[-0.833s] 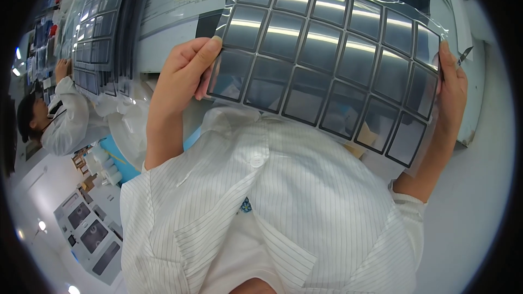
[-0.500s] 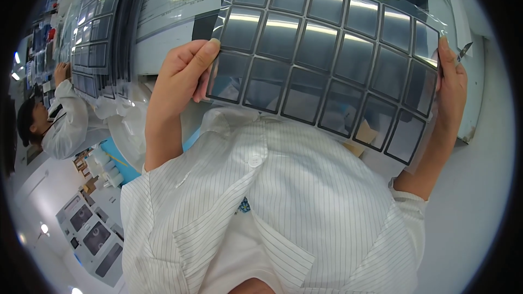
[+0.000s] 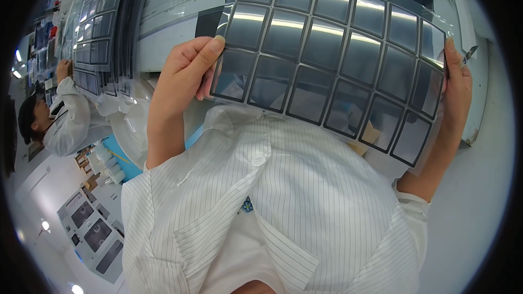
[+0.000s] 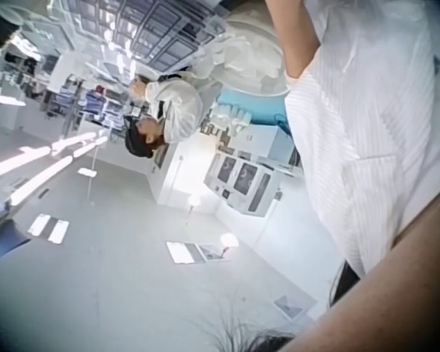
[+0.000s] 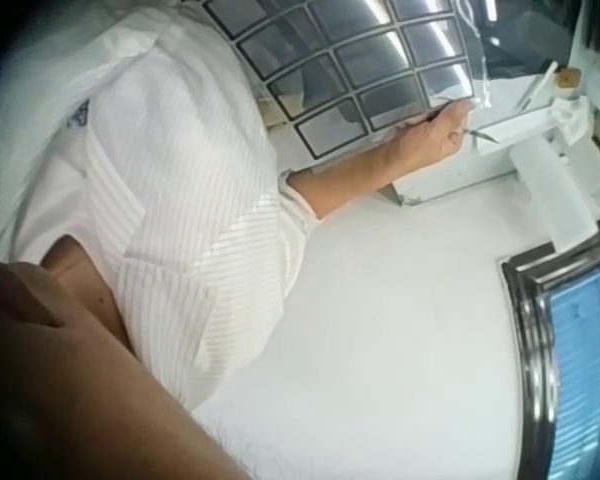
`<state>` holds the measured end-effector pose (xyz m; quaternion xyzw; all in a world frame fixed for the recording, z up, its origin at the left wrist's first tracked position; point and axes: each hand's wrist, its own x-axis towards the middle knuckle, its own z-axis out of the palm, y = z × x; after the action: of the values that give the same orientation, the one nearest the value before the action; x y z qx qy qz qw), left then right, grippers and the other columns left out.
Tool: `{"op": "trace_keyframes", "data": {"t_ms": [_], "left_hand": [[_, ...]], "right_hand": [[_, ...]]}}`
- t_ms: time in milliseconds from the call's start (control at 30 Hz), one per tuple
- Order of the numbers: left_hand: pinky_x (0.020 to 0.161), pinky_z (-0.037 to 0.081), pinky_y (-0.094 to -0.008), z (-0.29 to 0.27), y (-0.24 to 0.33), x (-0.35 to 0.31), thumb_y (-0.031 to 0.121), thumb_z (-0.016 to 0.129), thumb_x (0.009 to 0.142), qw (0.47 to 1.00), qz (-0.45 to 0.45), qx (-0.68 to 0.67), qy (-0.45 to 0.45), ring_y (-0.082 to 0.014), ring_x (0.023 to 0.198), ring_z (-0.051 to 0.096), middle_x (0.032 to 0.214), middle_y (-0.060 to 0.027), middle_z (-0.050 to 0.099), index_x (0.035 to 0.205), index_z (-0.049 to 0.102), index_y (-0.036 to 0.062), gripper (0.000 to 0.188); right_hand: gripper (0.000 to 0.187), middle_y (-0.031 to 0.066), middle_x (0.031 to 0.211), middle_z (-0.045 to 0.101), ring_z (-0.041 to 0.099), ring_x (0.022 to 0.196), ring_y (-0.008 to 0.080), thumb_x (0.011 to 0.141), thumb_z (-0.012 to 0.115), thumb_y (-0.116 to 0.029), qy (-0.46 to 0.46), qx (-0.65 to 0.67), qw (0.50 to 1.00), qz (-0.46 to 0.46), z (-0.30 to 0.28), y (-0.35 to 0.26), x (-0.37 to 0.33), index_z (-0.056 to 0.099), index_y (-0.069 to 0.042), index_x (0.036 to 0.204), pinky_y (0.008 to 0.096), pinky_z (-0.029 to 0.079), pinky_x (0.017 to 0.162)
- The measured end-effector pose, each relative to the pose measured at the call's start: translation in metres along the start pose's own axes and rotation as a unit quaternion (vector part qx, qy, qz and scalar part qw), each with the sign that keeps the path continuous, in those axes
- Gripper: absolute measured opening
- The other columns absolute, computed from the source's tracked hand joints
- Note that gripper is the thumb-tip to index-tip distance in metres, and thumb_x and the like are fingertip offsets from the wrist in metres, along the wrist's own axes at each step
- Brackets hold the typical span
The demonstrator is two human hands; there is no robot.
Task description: Inspecting and handling sheets of small electronic components using tweezers at a manufacturing workstation.
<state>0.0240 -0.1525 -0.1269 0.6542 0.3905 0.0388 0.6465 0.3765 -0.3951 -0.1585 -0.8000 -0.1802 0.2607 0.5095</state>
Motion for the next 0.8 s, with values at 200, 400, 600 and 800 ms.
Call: {"op": "trace_keyframes", "data": {"t_ms": [200,400,600,800], "left_hand": [[0.038,0.031,-0.019,0.001,-0.001,0.0,0.034,0.05,0.095,1.0,-0.01,-0.001,-0.006,-0.0038,0.037,0.041,0.045,0.0009,0.047,0.063,0.05,0.0063,0.042],[0.039,0.034,-0.0199,0.013,0.003,-0.004,0.031,0.05,0.095,1.0,-0.018,-0.002,0.006,-0.0057,0.04,0.046,0.051,-0.0024,0.054,0.068,0.053,0.0031,0.039],[0.04,0.036,-0.0176,0.029,0.009,-0.007,0.029,0.058,0.091,0.994,0.008,0.074,0.078,-0.004,0.044,0.048,0.053,-0.0021,0.055,0.074,0.056,0.0018,0.032],[0.04,0.035,-0.0184,0.038,0.003,-0.003,0.027,0.071,0.081,0.931,0.087,0.318,0.155,-0.0038,0.045,0.046,0.051,0.0005,0.048,0.066,0.049,0.0027,0.036]], "right_hand": [[0.038,-0.0092,0.046,0.035,0.026,0.041,0.0,0.092,0.056,-0.038,0.051,0.012,0.998,-0.018,0.021,-0.013,-0.011,0.056,-0.014,0.062,0.0176,0.019,0.042],[0.038,-0.0088,0.046,0.036,0.029,0.041,0.0,0.091,0.058,-0.038,-0.004,0.043,0.999,-0.008,0.017,-0.012,-0.01,0.054,-0.015,0.061,0.0176,0.021,0.043],[0.039,-0.0089,0.045,0.036,0.03,0.041,-0.0003,0.09,0.059,-0.04,0.006,0.004,1.0,-0.018,0.023,-0.02,-0.015,0.053,-0.015,0.061,0.0169,0.021,0.042],[0.039,-0.009,0.045,0.036,0.03,0.041,-0.0003,0.09,0.059,-0.04,-0.002,0.019,1.0,-0.019,0.024,-0.018,-0.013,0.053,-0.014,0.061,0.0169,0.022,0.041]]}}
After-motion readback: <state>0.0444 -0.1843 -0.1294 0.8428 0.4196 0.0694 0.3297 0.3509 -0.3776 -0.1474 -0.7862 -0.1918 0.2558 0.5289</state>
